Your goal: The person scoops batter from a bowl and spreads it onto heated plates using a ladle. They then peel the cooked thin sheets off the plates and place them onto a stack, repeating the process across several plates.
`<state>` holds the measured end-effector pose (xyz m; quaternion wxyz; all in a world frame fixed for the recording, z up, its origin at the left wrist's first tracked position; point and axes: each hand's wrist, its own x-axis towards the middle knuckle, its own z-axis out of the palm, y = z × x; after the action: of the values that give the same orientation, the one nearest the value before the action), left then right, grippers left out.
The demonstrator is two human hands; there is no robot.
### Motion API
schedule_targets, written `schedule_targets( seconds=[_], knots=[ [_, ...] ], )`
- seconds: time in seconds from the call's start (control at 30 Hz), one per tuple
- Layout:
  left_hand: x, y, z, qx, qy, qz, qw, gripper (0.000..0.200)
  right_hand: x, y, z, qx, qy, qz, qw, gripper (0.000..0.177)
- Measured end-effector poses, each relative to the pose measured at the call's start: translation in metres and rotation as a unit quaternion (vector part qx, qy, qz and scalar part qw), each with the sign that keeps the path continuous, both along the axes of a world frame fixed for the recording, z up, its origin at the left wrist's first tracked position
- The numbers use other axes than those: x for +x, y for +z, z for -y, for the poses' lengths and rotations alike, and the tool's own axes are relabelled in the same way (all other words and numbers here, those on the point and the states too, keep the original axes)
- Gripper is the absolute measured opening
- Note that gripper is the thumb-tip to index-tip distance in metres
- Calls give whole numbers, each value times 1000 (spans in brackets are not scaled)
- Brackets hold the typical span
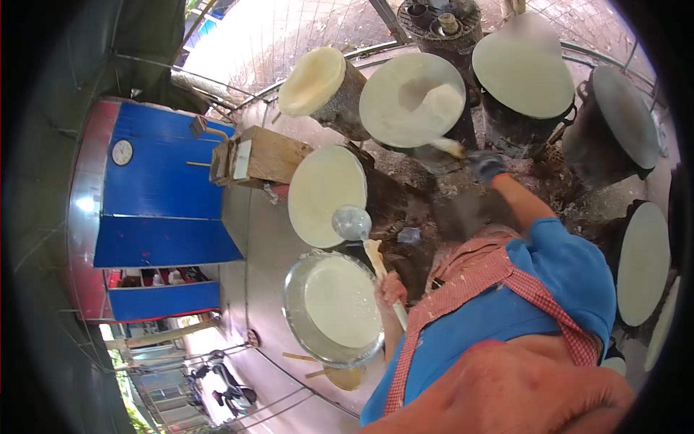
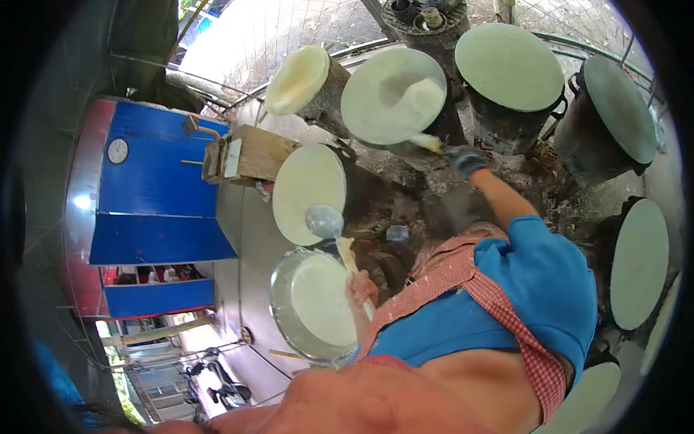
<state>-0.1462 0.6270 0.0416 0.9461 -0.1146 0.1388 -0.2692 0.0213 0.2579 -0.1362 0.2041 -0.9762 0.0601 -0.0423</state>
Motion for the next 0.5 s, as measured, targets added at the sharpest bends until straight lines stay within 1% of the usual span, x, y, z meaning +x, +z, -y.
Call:
schedule_targets(
  seconds=[0.03, 0.07, 0.1, 0.13, 0.17, 0.23, 0.27, 0.3, 0.33, 0.37, 0.4, 0.43, 0.47, 0.5],
  knots=[
    [5, -3, 0, 7, -5, 8, 1000, 24, 5, 8, 23, 6, -20, -43, 999, 37],
    [8, -8, -1, 31, -15, 31, 999, 22, 13, 30, 50, 11, -38, -85, 996, 39],
    [11, -13, -1, 56, -24, 44, 997, 21, 16, 64, 68, 106, -90, -57, 989, 40],
    [16, -15, 2, 63, -25, 21, 997, 20, 22, 85, 75, 199, -142, -39, 969, 41],
    [22, -17, 5, 67, -28, 9, 997, 20, 55, 72, 77, 161, -186, -22, 969, 32],
    [39, -24, 24, 45, -31, -64, 996, 18, 89, 32, 62, 70, -96, 78, 990, 41],
    [46, -23, 33, 0, -50, -90, 995, 18, 69, 4, 58, 25, -17, 102, 994, 38],
    [48, -19, 36, 4, -51, -93, 994, 18, 33, -6, 47, -18, 62, 130, 989, 37],
    [54, -20, 44, 3, -63, -98, 993, 19, 3, -6, 49, -5, 68, 38, 997, 36],
    [57, -20, 49, 4, -75, -103, 992, 20, -18, 7, 52, 12, 74, -55, 996, 35],
    [58, -22, 52, 81, -50, -83, 992, 23, -9, -4, 70, 9, 76, -44, 996, 35],
    [68, -29, 61, 75, -47, -66, 994, 23, 7, -15, 100, 4, 21, 11, 1000, 35],
    [68, -32, 64, 56, -50, -92, 993, 23, 14, -24, 112, 9, -36, 56, 998, 35],
    [63, -31, 62, 41, -55, -130, 989, 24, 47, 34, 105, 93, -55, 45, 993, 34]
  ],
)
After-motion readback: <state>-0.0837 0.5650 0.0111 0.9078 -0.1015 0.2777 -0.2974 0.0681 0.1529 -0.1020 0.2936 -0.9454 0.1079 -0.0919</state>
